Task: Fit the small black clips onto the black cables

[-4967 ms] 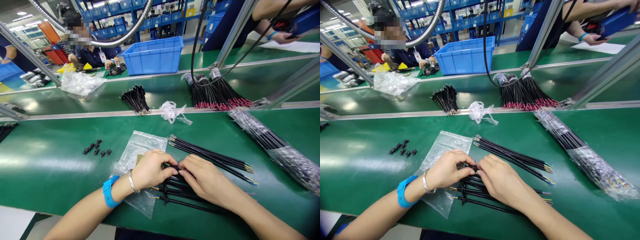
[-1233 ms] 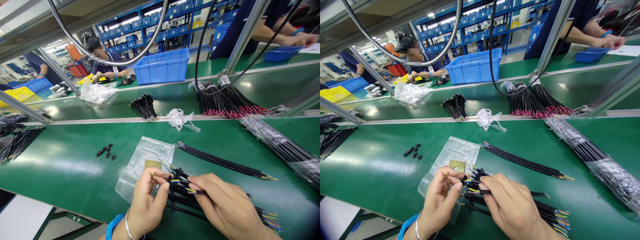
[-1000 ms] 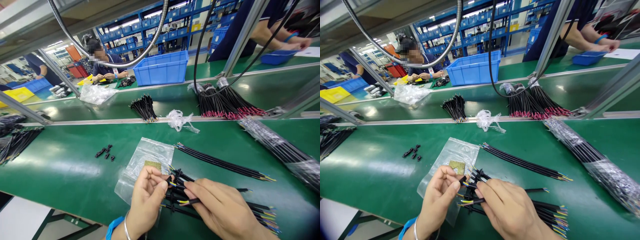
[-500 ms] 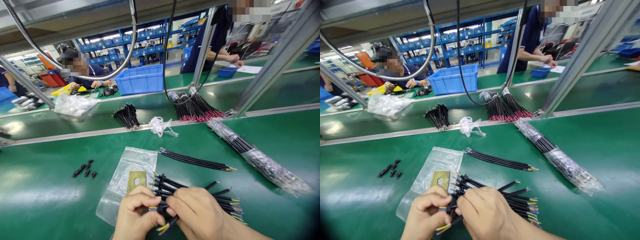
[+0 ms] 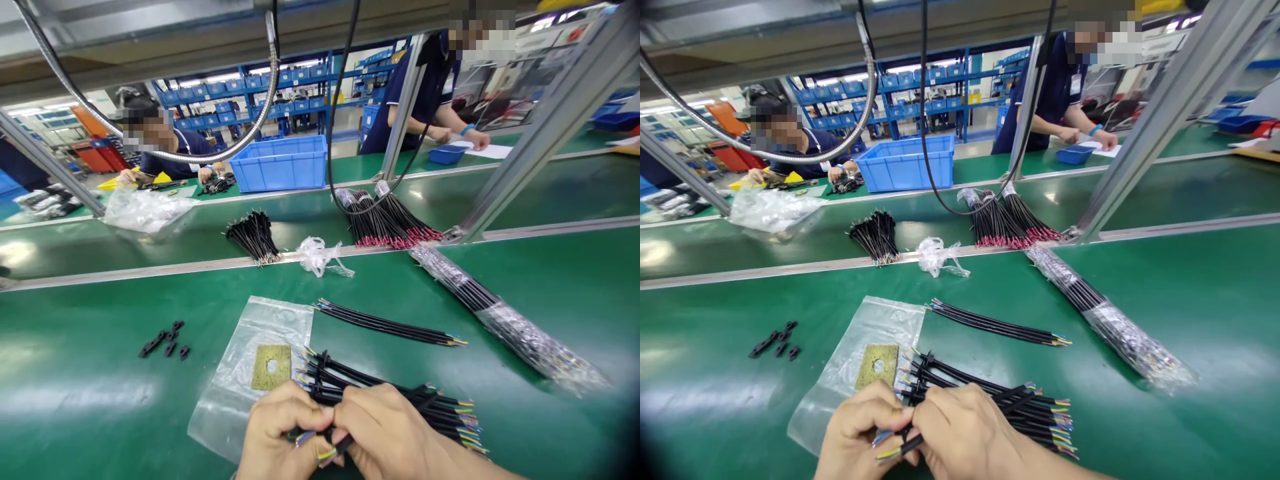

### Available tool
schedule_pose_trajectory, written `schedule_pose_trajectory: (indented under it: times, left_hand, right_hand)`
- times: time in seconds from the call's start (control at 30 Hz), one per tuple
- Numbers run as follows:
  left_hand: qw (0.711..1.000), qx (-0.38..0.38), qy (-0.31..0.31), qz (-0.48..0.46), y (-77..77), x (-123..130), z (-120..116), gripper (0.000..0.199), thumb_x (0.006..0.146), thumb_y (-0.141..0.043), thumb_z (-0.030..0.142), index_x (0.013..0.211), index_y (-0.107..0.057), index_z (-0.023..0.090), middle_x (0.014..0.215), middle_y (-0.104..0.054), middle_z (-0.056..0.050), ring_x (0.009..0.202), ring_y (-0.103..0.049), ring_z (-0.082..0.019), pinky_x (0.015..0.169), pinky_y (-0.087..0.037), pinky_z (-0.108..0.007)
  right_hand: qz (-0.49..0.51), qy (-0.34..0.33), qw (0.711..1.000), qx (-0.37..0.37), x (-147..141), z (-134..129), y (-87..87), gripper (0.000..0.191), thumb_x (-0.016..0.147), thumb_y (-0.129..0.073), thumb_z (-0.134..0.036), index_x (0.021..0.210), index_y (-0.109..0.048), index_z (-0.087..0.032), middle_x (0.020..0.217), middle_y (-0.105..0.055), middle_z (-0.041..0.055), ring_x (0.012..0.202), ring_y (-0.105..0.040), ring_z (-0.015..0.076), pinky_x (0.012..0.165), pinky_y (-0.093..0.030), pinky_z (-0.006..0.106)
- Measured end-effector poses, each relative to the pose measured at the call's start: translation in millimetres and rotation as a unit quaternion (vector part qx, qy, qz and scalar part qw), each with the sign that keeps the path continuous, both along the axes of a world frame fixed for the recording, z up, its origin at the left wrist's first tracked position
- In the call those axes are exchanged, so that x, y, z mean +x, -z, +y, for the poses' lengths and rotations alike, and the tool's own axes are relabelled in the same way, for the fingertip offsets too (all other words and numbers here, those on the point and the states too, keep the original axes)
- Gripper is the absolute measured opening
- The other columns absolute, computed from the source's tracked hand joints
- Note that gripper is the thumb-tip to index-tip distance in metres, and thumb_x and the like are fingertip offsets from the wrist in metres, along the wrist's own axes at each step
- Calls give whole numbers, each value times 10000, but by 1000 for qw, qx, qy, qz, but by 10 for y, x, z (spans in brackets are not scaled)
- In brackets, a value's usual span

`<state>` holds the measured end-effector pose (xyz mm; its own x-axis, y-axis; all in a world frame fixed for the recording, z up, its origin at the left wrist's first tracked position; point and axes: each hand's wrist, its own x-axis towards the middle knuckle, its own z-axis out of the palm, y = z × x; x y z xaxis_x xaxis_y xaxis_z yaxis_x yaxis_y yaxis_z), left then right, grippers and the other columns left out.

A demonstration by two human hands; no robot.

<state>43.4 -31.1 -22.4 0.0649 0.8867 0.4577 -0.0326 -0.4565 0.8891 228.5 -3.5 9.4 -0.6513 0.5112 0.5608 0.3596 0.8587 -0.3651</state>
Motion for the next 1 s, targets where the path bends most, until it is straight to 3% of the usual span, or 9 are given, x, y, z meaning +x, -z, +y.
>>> schedule_pose_trajectory:
  times: [0.1, 0.23, 0.43, 0.63, 0.77, 0.87, 1.0]
  left_hand:
    - [998, -59, -29, -6, -86, 29, 9, 157, 643, -878, 199, 766, -790, 243, 624, -658, -2, 539, -624, -97, 517, -504, -167]
    - [986, -152, -67, -7, -222, 43, 32, 186, 590, -910, 286, 720, -795, 218, 628, -646, -12, 586, -595, -96, 541, -470, -168]
    - [980, -191, -40, -24, -231, 91, 63, 223, 602, -899, 339, 739, -796, 197, 688, -642, -33, 644, -604, -137, 603, -502, -249]
    - [974, -227, -25, -9, -176, 20, 50, 312, 585, -909, 264, 877, -806, 226, 788, -674, -36, 703, -638, -141, 659, -538, -247]
    - [960, -279, -13, -38, -168, -52, 25, 363, 698, -826, 190, 1052, -750, 223, 908, -726, -51, 822, -695, -166, 743, -573, -256]
    - [963, -269, -22, -5, -179, -49, 20, 264, 784, -714, 131, 1041, -721, 191, 905, -751, -54, 848, -711, -162, 767, -577, -241]
    - [974, -204, -52, 79, -158, 23, 39, 229, 801, -654, 89, 1002, -702, 187, 920, -749, -40, 839, -713, -147, 801, -572, -238]
  right_hand:
    - [-13, -5, 999, -43, 29, 21, -20, 292, 963, -340, -124, 762, -543, -186, 662, -565, 22, 569, -526, 133, 540, -392, 256]
    - [-31, -28, 994, -98, 75, 109, -91, 193, 932, -376, -118, 894, -553, -184, 734, -574, 21, 632, -517, 137, 579, -391, 253]
    - [-22, -40, 995, -89, 86, 135, -18, 193, 921, -357, -75, 851, -496, -190, 687, -515, -2, 586, -449, 126, 538, -327, 260]
    - [-42, -35, 990, -129, 87, 150, 0, 193, 946, -359, -97, 839, -485, -196, 707, -508, -2, 600, -453, 124, 555, -341, 255]
    - [-57, -30, 985, -157, 89, 181, -7, 193, 966, -357, -121, 876, -512, -194, 723, -523, 0, 613, -474, 124, 564, -358, 252]
    - [-66, -30, 984, -162, 81, 183, -3, 193, 968, -361, -125, 890, -524, -193, 732, -535, 4, 622, -489, 125, 575, -376, 249]
    - [-50, -14, 990, -134, 68, 183, 8, 184, 960, -368, -110, 904, -525, -187, 731, -538, 4, 608, -490, 119, 567, -385, 242]
